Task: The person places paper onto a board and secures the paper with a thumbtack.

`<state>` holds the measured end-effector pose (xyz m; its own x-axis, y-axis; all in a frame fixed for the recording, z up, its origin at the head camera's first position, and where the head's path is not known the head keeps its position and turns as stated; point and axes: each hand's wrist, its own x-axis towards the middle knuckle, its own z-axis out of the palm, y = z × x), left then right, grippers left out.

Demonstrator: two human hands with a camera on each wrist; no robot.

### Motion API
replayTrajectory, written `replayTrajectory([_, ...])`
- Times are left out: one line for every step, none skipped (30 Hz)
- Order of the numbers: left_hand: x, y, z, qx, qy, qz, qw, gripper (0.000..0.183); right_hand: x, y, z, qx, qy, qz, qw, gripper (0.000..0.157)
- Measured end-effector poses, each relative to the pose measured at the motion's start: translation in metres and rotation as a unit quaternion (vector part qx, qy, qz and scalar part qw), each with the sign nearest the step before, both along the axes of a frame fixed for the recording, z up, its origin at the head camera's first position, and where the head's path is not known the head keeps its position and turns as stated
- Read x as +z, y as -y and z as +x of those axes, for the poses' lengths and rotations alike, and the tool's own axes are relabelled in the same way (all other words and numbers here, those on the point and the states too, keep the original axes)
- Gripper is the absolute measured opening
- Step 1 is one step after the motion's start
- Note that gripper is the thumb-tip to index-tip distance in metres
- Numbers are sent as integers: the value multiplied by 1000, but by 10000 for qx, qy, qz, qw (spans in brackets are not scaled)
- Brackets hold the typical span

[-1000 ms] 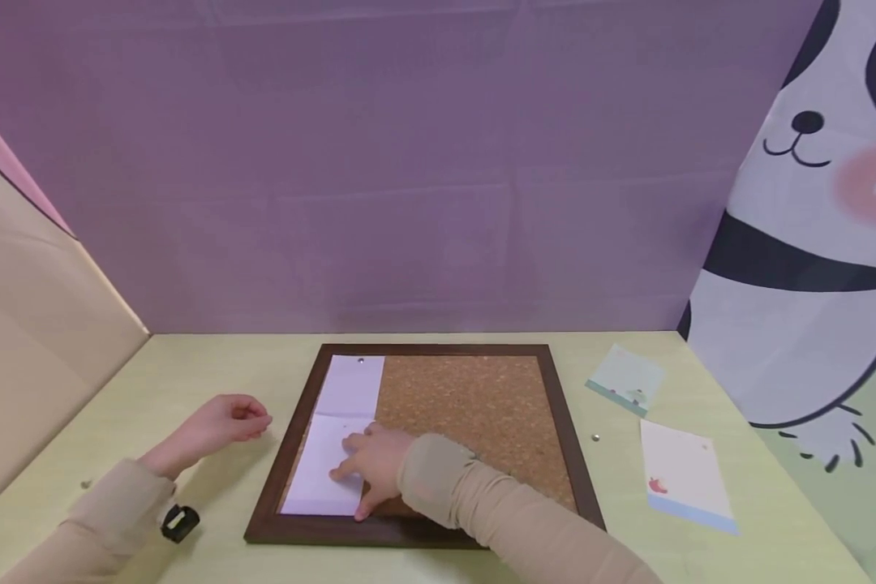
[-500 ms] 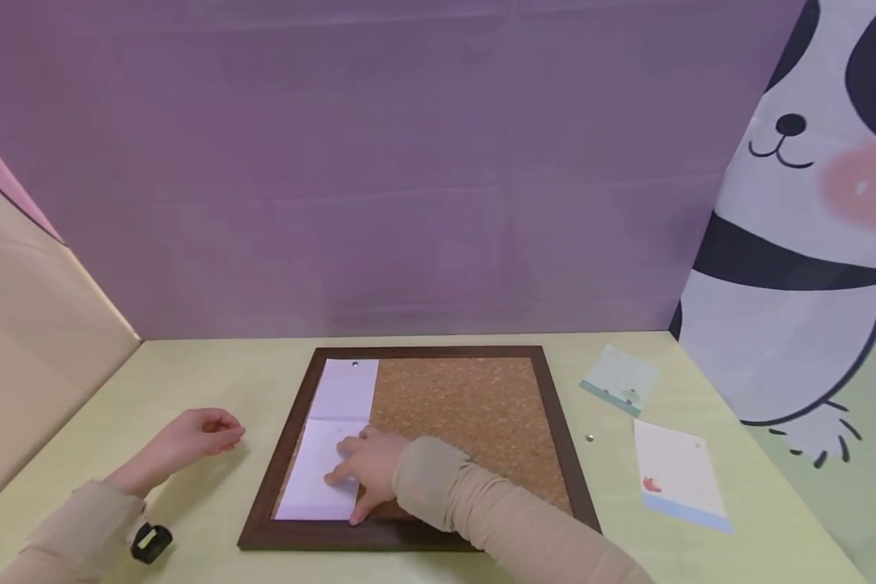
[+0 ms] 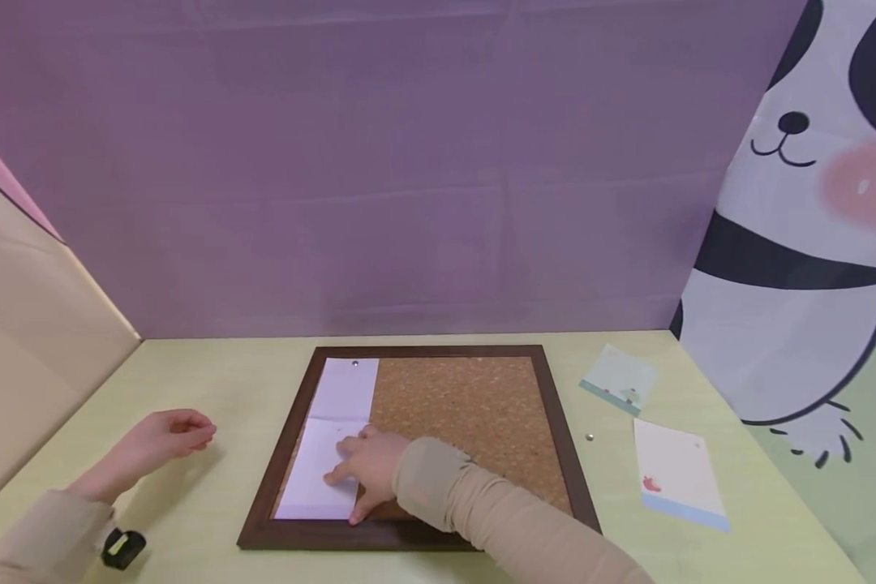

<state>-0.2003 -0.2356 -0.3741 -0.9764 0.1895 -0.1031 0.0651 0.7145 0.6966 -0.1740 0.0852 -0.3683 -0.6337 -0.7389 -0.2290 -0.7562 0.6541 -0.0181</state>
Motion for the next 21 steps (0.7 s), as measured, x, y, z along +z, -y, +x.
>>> replayTrajectory([0,3,0,0,-16,-33,10000,26,0,0,0,1,-5,6,10000,63])
replayTrajectory([0,5,0,12,-27,-85,10000,27,0,0,0,1,-7,14,10000,63])
replayTrajectory([1,8,0,5,-48,-109,9999,28,0,0,0,-2,2,16,10000,64])
replayTrajectory([1,11,0,21,-53,-158,9999,28,-1,0,0,-2,6,14,10000,64])
replayTrajectory([2,14,0,17,-63,-195,9998,28,-1,1,0,-1,12,12,10000,64])
replayTrajectory([3,17,1,25,-69,-234,9997,29,-1,1,0,-3,22,3,10000,64])
replayTrajectory([4,20,1,43,-79,-283,9996,29,-1,1,0,9,17,-2,10000,64])
replayTrajectory([5,22,2,77,-83,-341,9994,29,-1,1,0,14,24,-12,10000,64])
replayTrajectory([7,25,3,88,-100,-368,9992,29,-1,0,-1,24,21,-20,10000,64])
replayTrajectory([8,27,4,118,-124,-415,9990,29,-1,0,-1,34,11,-25,10000,64])
replayTrajectory([9,30,5,133,-158,-456,9987,29,-1,0,-1,41,5,-26,10000,64])
replayTrajectory([9,32,5,170,-177,-495,9985,29,-1,0,-1,46,-2,-26,10000,64])
replayTrajectory([10,34,6,196,-195,-525,9982,29,-1,0,-1,57,-4,-35,10000,63])
replayTrajectory([10,36,6,217,-215,-545,9980,30,-1,0,-1,59,-5,-35,10000,63])
replayTrajectory([10,39,6,224,-239,-558,9979,30,-1,0,-1,65,-15,-30,10000,63])
replayTrajectory([10,41,6,241,-250,-588,9977,30,-1,0,-1,64,-14,-30,10000,63])
replayTrajectory([10,43,6,254,-263,-625,9974,30,-1,0,-1,59,-5,-27,10000,63])
replayTrajectory([9,45,5,265,-284,-656,9971,30,-1,0,-1,56,-2,-28,10000,63])
replayTrajectory([9,46,4,276,-303,-693,9968,30,-1,0,-1,50,6,-30,10000,63])
replayTrajectory([9,48,3,289,-317,-736,9964,30,-1,0,-1,41,3,-18,10000,64])
replayTrajectory([8,50,2,299,-339,-792,9958,31,-1,0,-1,39,9,-20,10000,64])
